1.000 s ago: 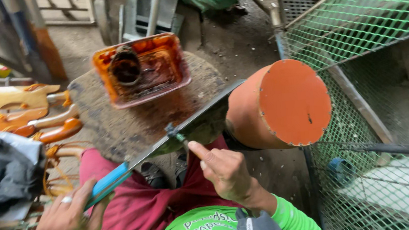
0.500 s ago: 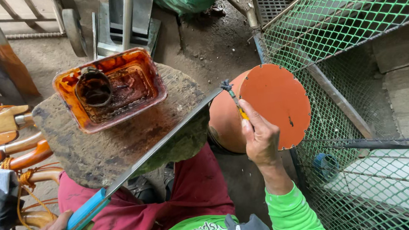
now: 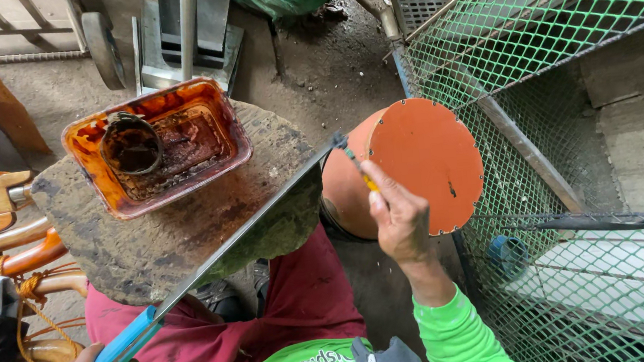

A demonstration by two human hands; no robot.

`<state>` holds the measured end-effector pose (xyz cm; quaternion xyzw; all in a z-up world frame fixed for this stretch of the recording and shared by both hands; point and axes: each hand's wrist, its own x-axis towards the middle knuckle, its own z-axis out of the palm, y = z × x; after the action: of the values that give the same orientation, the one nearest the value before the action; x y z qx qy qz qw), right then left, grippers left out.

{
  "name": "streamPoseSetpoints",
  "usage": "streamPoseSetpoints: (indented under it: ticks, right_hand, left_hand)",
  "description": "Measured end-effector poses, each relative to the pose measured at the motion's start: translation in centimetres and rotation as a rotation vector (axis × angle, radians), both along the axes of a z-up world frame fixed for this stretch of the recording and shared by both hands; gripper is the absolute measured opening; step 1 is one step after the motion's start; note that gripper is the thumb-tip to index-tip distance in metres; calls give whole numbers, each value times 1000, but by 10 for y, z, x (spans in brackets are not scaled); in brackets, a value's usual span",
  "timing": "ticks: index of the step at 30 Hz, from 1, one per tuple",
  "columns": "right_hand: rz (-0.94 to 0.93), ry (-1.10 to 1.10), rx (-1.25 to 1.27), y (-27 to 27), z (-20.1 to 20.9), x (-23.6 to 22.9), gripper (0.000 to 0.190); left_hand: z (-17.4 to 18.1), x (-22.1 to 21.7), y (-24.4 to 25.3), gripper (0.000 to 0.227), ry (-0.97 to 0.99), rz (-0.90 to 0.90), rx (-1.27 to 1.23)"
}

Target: The person sits on the floor and uses a small brush to apply a dark reddish-brown substance from a plastic container onto the blade of a long-handled tool. The person repeatedly dips the brush into the container and spreads the substance along the blade surface.

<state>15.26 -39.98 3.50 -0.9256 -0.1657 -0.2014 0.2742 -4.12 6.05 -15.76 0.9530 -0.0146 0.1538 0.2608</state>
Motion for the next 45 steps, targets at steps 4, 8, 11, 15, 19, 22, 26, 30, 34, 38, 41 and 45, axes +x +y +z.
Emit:
streamPoseSetpoints:
  ticks: [4,8,11,15,19,22,26,30,34,38,41,45]
  right_hand:
    - [-53,17,57,-4,4,10,40]
    - [-4,30,25,2,2,2,41]
    - [50,43,28,3,5,-1,42]
    - [11,50,26,1,9,2,41]
    - [94,22,19,6,7,1,42]
    - [87,169,0,20,3,-10,45]
    - [270,198,32,42,2,-34,49]
    - [396,206,10,68,1,-48,50]
    - [553,217,34,92,4,-59,56]
    - [680,253,46,115,3,-71,59]
    - [731,295,54,123,2,-75,61]
    - [724,305,52,121,2,-74,57]
  left_hand:
    - [-4,0,-4,57,59,92,80]
    - [3,1,-3,54,88,70,54]
    - [12,3,-4,51,152,74,86]
    - [23,7,-3,50,86,-41,144]
    - [41,11,-6,52,87,-51,142]
    - [67,20,-14,60,127,-36,99]
    - [115,19,-39,52,305,113,132]
    - [153,38,-56,46,243,107,31]
    - [171,45,-62,45,239,102,13]
    - [175,44,-66,45,248,122,9]
    - [177,45,-66,46,232,126,-1]
    - [175,44,-66,47,220,120,1]
